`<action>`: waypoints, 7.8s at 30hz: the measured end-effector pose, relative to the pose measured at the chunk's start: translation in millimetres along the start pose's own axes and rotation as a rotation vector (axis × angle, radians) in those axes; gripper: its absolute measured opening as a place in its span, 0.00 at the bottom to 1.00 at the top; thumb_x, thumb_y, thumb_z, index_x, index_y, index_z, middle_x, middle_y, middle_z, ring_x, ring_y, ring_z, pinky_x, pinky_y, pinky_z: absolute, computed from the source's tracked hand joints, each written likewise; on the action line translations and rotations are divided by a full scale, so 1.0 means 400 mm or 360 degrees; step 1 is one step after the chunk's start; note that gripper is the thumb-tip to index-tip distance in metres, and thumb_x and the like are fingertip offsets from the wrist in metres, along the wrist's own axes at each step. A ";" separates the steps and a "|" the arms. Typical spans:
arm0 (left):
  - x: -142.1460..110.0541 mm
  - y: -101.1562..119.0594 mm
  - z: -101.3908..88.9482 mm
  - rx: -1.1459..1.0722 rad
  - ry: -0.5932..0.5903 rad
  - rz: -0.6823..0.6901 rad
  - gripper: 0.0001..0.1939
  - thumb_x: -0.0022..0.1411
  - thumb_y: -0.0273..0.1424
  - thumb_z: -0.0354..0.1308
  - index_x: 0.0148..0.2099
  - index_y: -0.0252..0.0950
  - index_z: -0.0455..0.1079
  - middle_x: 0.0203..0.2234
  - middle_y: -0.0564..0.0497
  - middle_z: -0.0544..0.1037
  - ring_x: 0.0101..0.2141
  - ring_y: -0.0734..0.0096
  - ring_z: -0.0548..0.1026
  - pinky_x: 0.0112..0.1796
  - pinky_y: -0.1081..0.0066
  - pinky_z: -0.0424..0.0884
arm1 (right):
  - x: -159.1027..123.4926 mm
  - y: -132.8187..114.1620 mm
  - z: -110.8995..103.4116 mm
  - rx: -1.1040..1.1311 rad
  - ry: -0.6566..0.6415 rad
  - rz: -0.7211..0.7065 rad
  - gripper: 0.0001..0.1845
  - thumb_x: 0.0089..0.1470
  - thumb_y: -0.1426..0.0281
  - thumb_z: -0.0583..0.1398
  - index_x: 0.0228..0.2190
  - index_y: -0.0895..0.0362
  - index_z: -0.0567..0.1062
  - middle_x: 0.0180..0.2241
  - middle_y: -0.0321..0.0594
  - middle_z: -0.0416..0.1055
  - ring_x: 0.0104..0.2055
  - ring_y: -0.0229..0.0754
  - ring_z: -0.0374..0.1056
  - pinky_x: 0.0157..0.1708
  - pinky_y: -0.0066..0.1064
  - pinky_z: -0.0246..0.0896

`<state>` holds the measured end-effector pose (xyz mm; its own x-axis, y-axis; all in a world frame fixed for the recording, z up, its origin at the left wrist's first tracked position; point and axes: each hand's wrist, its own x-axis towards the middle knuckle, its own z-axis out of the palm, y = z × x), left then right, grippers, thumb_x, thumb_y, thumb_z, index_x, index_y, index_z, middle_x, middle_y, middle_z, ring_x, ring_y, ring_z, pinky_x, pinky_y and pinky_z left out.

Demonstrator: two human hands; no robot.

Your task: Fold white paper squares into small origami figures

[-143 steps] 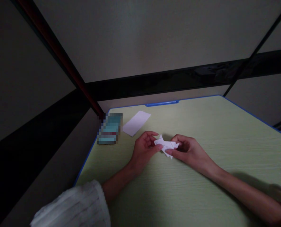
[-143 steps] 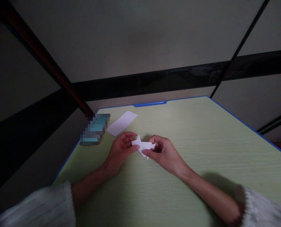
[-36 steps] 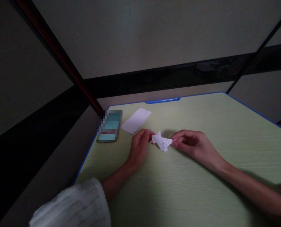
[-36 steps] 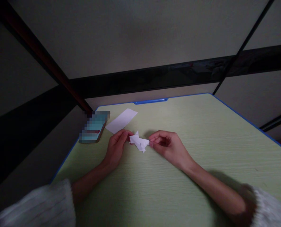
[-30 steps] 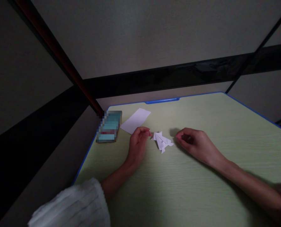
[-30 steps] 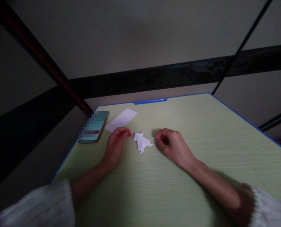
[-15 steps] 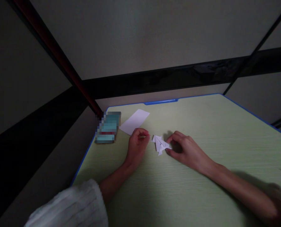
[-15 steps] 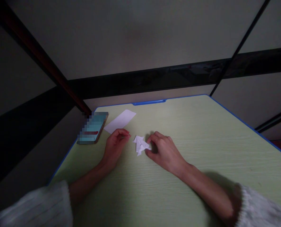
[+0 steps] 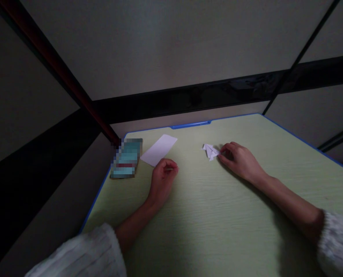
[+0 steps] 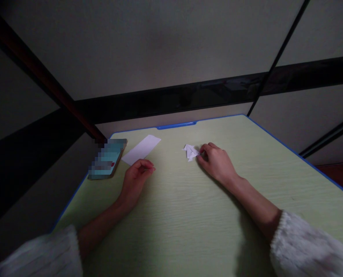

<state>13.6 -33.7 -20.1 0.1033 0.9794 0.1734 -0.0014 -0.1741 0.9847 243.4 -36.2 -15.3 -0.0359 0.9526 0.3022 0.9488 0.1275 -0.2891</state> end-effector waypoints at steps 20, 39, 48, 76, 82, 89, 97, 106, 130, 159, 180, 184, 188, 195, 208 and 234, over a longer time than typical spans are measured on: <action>-0.002 0.009 0.003 0.0079 -0.0035 -0.0017 0.03 0.44 0.22 0.53 0.23 0.34 0.63 0.20 0.56 0.66 0.26 0.76 0.65 0.29 0.75 0.60 | -0.063 -0.090 -0.017 -0.0464 -0.0207 -0.0368 0.24 0.53 0.62 0.50 0.42 0.70 0.68 0.46 0.60 0.65 0.49 0.53 0.61 0.46 0.42 0.57; -0.002 0.008 0.005 0.0079 -0.0035 -0.0057 0.03 0.43 0.23 0.55 0.23 0.34 0.63 0.19 0.56 0.67 0.24 0.77 0.65 0.27 0.76 0.61 | 0.000 0.008 0.001 -0.0303 -0.0061 -0.0150 0.25 0.54 0.60 0.47 0.46 0.66 0.64 0.50 0.58 0.61 0.52 0.54 0.57 0.46 0.47 0.53; -0.005 0.017 0.004 0.0206 -0.0079 0.0044 0.08 0.49 0.28 0.52 0.20 0.34 0.62 0.18 0.55 0.65 0.24 0.76 0.63 0.28 0.75 0.59 | 0.019 0.090 -0.004 -0.0320 0.0048 -0.0077 0.24 0.54 0.65 0.48 0.48 0.67 0.63 0.49 0.56 0.62 0.51 0.55 0.57 0.45 0.46 0.55; -0.003 0.006 0.000 0.0211 -0.0093 0.0098 0.07 0.49 0.28 0.52 0.20 0.34 0.62 0.19 0.55 0.65 0.25 0.75 0.64 0.29 0.74 0.60 | -0.025 -0.051 -0.052 -0.0187 -0.0469 -0.0661 0.18 0.56 0.65 0.46 0.42 0.59 0.69 0.34 0.46 0.70 0.33 0.43 0.67 0.33 0.32 0.58; -0.002 0.006 0.001 0.0197 -0.0087 0.0071 0.07 0.49 0.27 0.53 0.20 0.34 0.62 0.19 0.55 0.65 0.24 0.75 0.64 0.29 0.75 0.60 | -0.027 -0.043 -0.048 -0.0205 -0.0427 -0.0666 0.18 0.56 0.65 0.46 0.41 0.58 0.70 0.33 0.45 0.69 0.33 0.43 0.66 0.34 0.33 0.58; -0.003 0.009 0.002 0.0201 -0.0099 0.0062 0.07 0.49 0.26 0.52 0.20 0.34 0.62 0.18 0.55 0.65 0.24 0.75 0.63 0.29 0.74 0.59 | -0.039 -0.090 -0.027 -0.0265 -0.0156 -0.0750 0.24 0.54 0.60 0.48 0.50 0.58 0.62 0.50 0.49 0.61 0.49 0.50 0.57 0.43 0.41 0.55; -0.005 0.012 0.002 0.0206 -0.0107 0.0059 0.07 0.49 0.26 0.52 0.20 0.34 0.62 0.18 0.55 0.65 0.25 0.75 0.64 0.29 0.74 0.59 | -0.007 0.001 -0.004 -0.0274 -0.0197 -0.0352 0.25 0.56 0.59 0.43 0.47 0.61 0.64 0.51 0.52 0.61 0.53 0.51 0.56 0.49 0.52 0.46; -0.003 0.004 -0.002 0.0241 -0.0133 0.0092 0.07 0.49 0.27 0.52 0.21 0.33 0.61 0.19 0.56 0.64 0.25 0.76 0.63 0.29 0.75 0.59 | 0.013 0.049 -0.025 -0.0402 -0.0113 -0.0181 0.22 0.56 0.62 0.44 0.43 0.63 0.67 0.48 0.53 0.64 0.48 0.52 0.62 0.48 0.49 0.50; 0.056 -0.014 -0.111 0.1953 -0.0103 0.0521 0.16 0.53 0.26 0.52 0.45 0.27 0.64 0.46 0.40 0.67 0.47 0.59 0.63 0.49 0.60 0.58 | -0.007 -0.008 -0.028 -0.0383 0.0029 -0.0490 0.16 0.54 0.68 0.49 0.40 0.64 0.69 0.43 0.54 0.68 0.45 0.51 0.63 0.46 0.46 0.54; 0.078 0.010 -0.138 0.1996 -0.0165 0.0487 0.08 0.53 0.25 0.51 0.27 0.32 0.71 0.27 0.46 0.76 0.31 0.65 0.72 0.35 0.66 0.66 | -0.098 -0.164 -0.016 0.0037 -0.0270 -0.1432 0.12 0.54 0.74 0.50 0.38 0.60 0.70 0.39 0.45 0.70 0.42 0.41 0.64 0.42 0.36 0.60; 0.001 0.069 -0.085 0.1355 0.0314 0.1353 0.08 0.52 0.22 0.52 0.23 0.36 0.65 0.28 0.53 0.77 0.31 0.73 0.74 0.35 0.70 0.68 | -0.093 -0.170 -0.018 0.0045 -0.0301 -0.1113 0.13 0.54 0.74 0.49 0.40 0.59 0.68 0.42 0.45 0.67 0.42 0.44 0.63 0.43 0.39 0.60; -0.020 0.091 -0.056 0.0841 0.0414 0.0731 0.06 0.51 0.25 0.55 0.23 0.36 0.64 0.22 0.55 0.75 0.27 0.75 0.73 0.31 0.73 0.68 | -0.084 -0.160 -0.026 0.0242 -0.0164 -0.0628 0.08 0.52 0.72 0.50 0.34 0.59 0.67 0.38 0.47 0.67 0.39 0.46 0.63 0.38 0.40 0.62; -0.015 0.087 -0.046 0.0349 0.0269 0.0146 0.07 0.45 0.27 0.57 0.21 0.34 0.61 0.17 0.57 0.69 0.20 0.78 0.68 0.24 0.77 0.65 | -0.077 -0.149 -0.029 0.0609 -0.0116 -0.0335 0.03 0.49 0.73 0.52 0.30 0.57 0.63 0.30 0.42 0.66 0.34 0.45 0.64 0.32 0.39 0.63; -0.036 0.062 -0.008 0.0000 0.0095 -0.0317 0.11 0.42 0.25 0.57 0.26 0.35 0.56 0.22 0.58 0.68 0.18 0.81 0.67 0.21 0.79 0.62 | -0.069 -0.141 -0.007 0.1473 -0.0048 -0.0050 0.05 0.46 0.74 0.53 0.29 0.55 0.60 0.30 0.37 0.66 0.33 0.39 0.66 0.33 0.32 0.65; -0.064 0.049 0.022 -0.0415 -0.0325 -0.0462 0.27 0.40 0.23 0.59 0.42 0.41 0.49 0.29 0.58 0.65 0.21 0.80 0.69 0.21 0.78 0.63 | -0.075 -0.151 -0.019 0.1489 -0.0198 -0.0179 0.14 0.42 0.80 0.56 0.33 0.57 0.71 0.36 0.41 0.71 0.39 0.42 0.67 0.39 0.35 0.64; -0.030 0.050 0.006 -0.0287 -0.0034 -0.0449 0.08 0.41 0.30 0.61 0.22 0.31 0.66 0.15 0.56 0.70 0.18 0.79 0.66 0.20 0.78 0.61 | -0.065 -0.155 -0.023 0.2103 -0.0421 -0.0175 0.03 0.41 0.74 0.62 0.19 0.56 0.76 0.33 0.38 0.67 0.36 0.37 0.64 0.36 0.28 0.59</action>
<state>14.9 -49.3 -2.5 0.1456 0.9837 -0.1053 -0.1456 0.1265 0.9812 188.3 -71.6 3.3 -0.2924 0.9254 0.2411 -0.0664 0.2319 -0.9705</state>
